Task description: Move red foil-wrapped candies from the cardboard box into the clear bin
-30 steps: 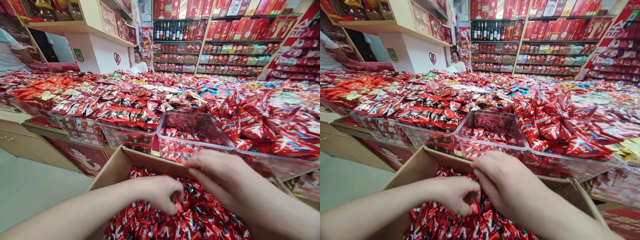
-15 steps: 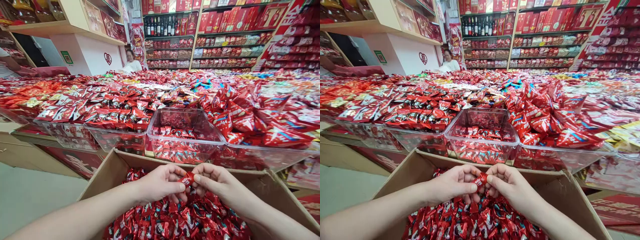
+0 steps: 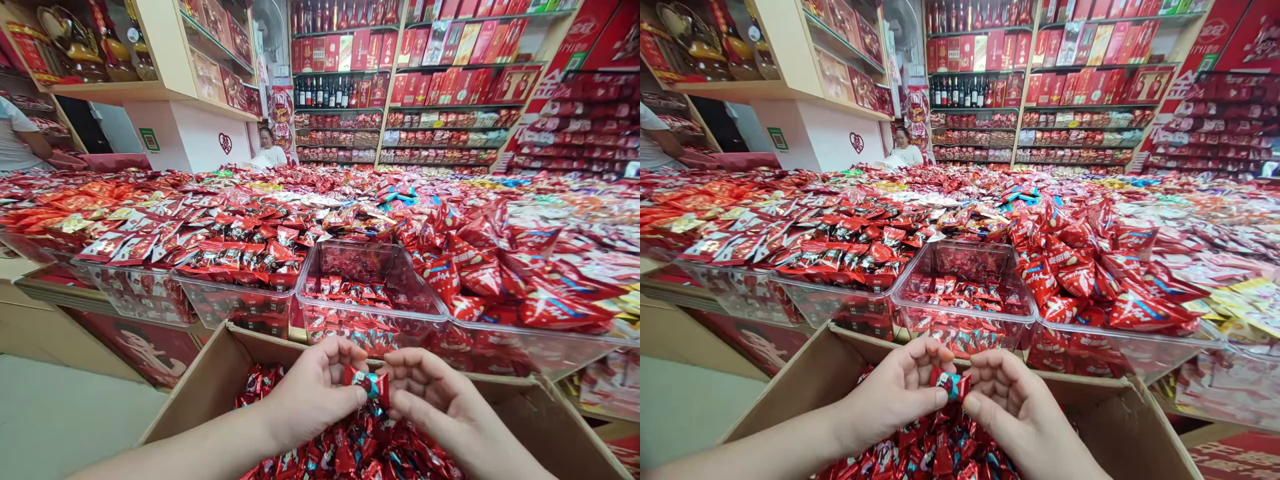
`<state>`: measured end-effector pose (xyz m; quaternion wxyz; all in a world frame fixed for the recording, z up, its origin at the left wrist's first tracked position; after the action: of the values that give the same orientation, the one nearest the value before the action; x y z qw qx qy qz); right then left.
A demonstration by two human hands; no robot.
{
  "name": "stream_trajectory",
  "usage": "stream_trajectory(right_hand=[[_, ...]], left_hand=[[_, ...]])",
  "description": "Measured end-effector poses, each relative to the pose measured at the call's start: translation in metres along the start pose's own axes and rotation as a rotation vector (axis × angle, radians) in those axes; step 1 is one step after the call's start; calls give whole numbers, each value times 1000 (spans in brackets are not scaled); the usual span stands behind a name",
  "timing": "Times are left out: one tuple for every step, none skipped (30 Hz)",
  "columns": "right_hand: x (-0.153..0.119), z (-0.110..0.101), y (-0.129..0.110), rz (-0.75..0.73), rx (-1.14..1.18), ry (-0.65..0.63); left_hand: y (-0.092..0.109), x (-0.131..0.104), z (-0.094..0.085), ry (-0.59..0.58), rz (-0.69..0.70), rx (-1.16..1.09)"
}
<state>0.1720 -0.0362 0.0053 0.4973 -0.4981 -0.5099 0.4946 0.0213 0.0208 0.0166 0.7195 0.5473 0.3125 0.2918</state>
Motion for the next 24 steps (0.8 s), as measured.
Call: stream_trajectory(right_hand=[[1,1,3,-2,-22,-11],[2,3,5,-16,-73,-20],[2,4,7,-38,-154,-29],[2,4,9,-69,-256,-36],[1,5,9,-111,-366,-46],[-1,5,7,-163,-473,-55],[-3,4,2,-227,-571,-57],[-4,3,-5,-301,-655,-45],[-4,0,-15,-376,-728,-17],[-3,-3,-28,-450,-795,31],[0,-7,-43,-527,-864,88],[6,-11,-59,-601,-938,146],[15,-14,-75,-656,-1021,199],[26,-16,-89,-699,-1109,229],[40,-18,-101,-691,-1215,241],[56,-18,-110,-633,-1338,211],[72,-18,-114,-527,-1471,136],[88,-17,-115,-402,-1584,26],[102,-15,-112,-281,-1664,-99],[113,-12,-108,-181,-1710,-224],[122,-8,-102,-106,-1728,-334],[129,-4,-96,-49,-1729,-415],[134,-1,-90,-4,-1729,-473],[136,3,-83,47,-1735,-525]], left_hand=[[-1,-1,1,-21,-15,20],[-3,-1,2,-49,-46,44],[-5,-2,2,-77,-85,76],[-7,-2,2,-110,-130,120],[-10,-3,0,-149,-178,173],[-13,-3,-1,-194,-229,236],[-16,-3,-3,-253,-284,310],[-18,-4,-6,-318,-333,402],[-20,-5,-8,-385,-366,518],[-22,-6,-11,-449,-376,657],[-23,-7,-13,-507,-357,817],[-24,-8,-15,-563,-316,979],[-26,-9,-16,-617,-271,1131],[-29,-11,-16,-667,-230,1259],[-32,-13,-16,-711,-205,1364],[-37,-14,-16,-748,-201,1445],[-41,-16,-15,-773,-215,1511],[-45,-17,-15,-793,-238,1562],[-49,-17,-14,-816,-262,1601],[-53,-18,-14,-839,-283,1630],[-55,-18,-14,-862,-303,1651],[-56,-18,-14,-872,-307,1665],[-57,-17,-14,-869,-297,1675],[-56,-17,-14,-858,-280,1679]])
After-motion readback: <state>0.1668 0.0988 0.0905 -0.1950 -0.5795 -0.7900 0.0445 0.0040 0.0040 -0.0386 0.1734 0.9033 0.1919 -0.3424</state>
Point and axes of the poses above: each hand's wrist, its own x-axis towards the middle knuckle, its own z-axis out of the palm, y = z × x, the point moved 2 cm from there along x, towards the middle knuckle, and after that the axes turned 4 degrees about y, right-handed, at the moved point
